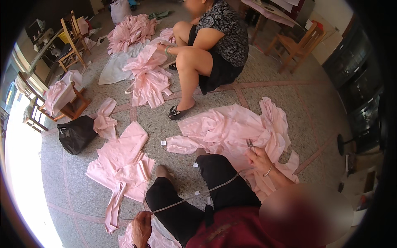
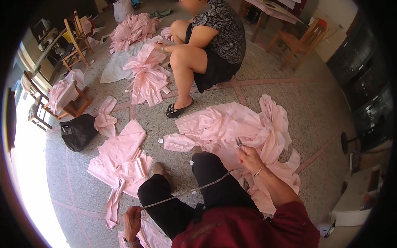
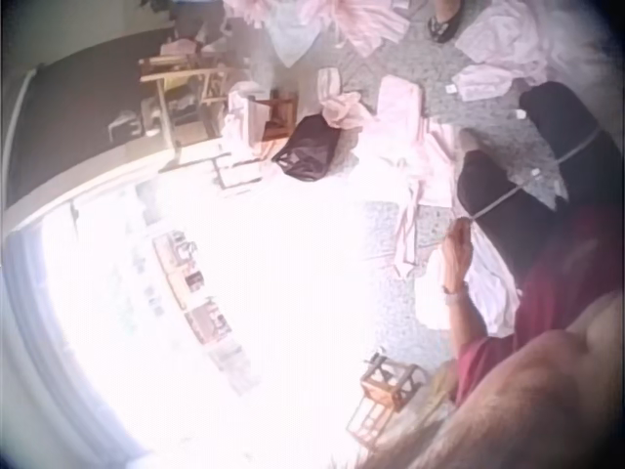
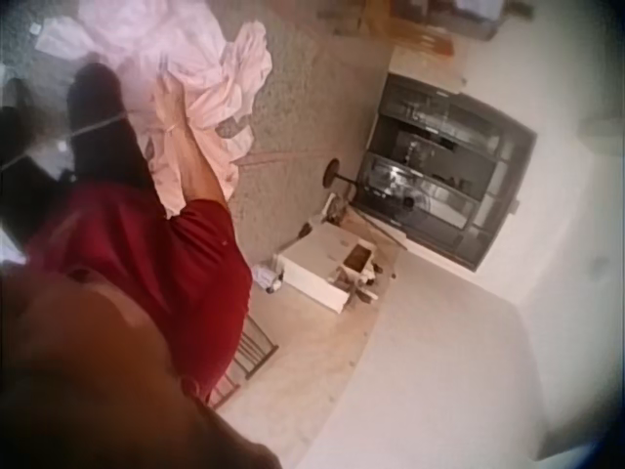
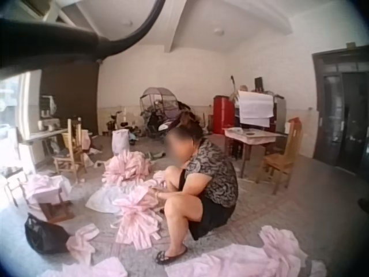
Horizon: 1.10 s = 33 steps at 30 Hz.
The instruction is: The person uses scissors to cut and trim pieces of pink fabric while sitting on the floor with another person.
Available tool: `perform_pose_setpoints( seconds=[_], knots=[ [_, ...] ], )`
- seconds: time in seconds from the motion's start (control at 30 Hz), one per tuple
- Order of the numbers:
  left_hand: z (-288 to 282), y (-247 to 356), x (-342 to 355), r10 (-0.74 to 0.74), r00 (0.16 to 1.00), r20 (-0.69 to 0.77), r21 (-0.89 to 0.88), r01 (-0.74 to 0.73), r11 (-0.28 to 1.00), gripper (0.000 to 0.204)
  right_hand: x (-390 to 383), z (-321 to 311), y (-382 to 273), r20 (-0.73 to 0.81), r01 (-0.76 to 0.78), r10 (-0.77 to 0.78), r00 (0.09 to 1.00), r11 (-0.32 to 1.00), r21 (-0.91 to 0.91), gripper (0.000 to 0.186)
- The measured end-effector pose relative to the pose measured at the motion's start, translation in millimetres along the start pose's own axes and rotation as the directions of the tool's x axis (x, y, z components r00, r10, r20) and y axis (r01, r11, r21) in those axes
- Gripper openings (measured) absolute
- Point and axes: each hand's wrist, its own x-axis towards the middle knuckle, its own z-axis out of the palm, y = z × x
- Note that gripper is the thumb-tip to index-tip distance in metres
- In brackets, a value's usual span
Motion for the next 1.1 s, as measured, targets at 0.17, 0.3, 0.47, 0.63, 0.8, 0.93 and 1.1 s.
perform_pose_setpoints(
  seconds=[0.17,0.3,0.47,0.63,0.8,0.93,1.1],
  knots=[
    [15.2,28.1,15.1,0.064,0.984,-0.169,0.016,-0.062,0.998,0.011,-15.2,70.9,-32.0,0.221,0.295,-0.267,0.938,0.95,-0.103,0.018],
    [39.6,46.4,34.7,0.148,0.955,-0.258,-0.021,-0.159,0.987,0.008,-8.0,103.9,-17.0,0.119,0.553,-0.542,0.832,0.789,-0.269,0.017],
    [72.4,57.4,42.9,0.381,0.893,-0.238,0.253,-0.322,0.912,0.004,-11.3,103.3,-16.0,0.104,0.611,-0.632,0.768,0.675,-0.415,0.015],
    [73.3,51.3,45.9,0.347,0.902,-0.257,0.251,-0.285,0.925,0.004,-8.8,105.6,-13.6,0.072,0.581,-0.62,0.782,0.681,-0.446,0.015],
    [70.9,50.9,46.5,0.355,0.899,-0.257,0.271,-0.286,0.919,0.003,-7.4,107.9,-10.5,0.058,0.593,-0.643,0.764,0.664,-0.455,0.015],
    [72.0,48.1,48.4,0.345,0.901,-0.264,0.256,-0.279,0.925,0.003,-6.9,110.2,-14.3,0.043,0.584,-0.634,0.772,0.682,-0.439,0.015],
    [69.9,49.7,48.6,0.348,0.894,-0.282,0.252,-0.281,0.926,0.004,-6.9,110.8,-14.3,0.038,0.568,-0.615,0.788,0.701,-0.431,0.016]
  ],
)
